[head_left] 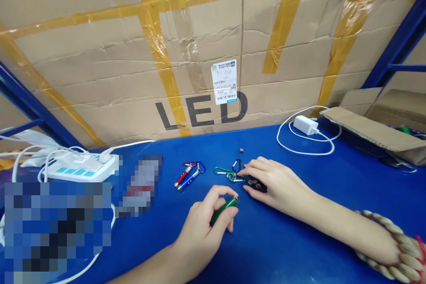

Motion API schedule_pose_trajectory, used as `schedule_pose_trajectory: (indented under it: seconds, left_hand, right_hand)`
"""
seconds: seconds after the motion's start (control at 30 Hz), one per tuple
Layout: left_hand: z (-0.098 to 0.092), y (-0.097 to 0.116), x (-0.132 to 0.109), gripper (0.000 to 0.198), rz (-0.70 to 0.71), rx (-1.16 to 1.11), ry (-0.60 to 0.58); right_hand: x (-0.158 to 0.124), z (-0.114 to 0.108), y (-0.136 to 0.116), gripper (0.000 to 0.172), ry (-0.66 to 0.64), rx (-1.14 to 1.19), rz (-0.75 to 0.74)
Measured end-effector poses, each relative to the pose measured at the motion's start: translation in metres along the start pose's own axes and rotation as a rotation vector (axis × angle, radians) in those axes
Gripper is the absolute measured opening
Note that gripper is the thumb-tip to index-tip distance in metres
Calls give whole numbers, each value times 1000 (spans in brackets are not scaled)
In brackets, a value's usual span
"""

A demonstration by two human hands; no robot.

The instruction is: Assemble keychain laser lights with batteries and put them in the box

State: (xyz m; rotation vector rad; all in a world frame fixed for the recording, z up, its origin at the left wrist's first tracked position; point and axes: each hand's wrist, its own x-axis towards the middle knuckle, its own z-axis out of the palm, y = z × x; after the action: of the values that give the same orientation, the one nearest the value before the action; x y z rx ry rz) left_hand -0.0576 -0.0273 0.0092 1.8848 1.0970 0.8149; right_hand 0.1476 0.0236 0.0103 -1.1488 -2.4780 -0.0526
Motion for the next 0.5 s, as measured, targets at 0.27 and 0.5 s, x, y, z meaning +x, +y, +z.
schedule_pose_trajectory:
  seconds: [0.27,0.5]
  left_hand:
    - [-2,1,4,15,-51,-37,60]
    - [-1,0,4,14,-83,-79,47]
  right_hand:
    - [2,-12,9,50,-73,-70,162]
    - [-2,-15,12,52,-222,-49,184]
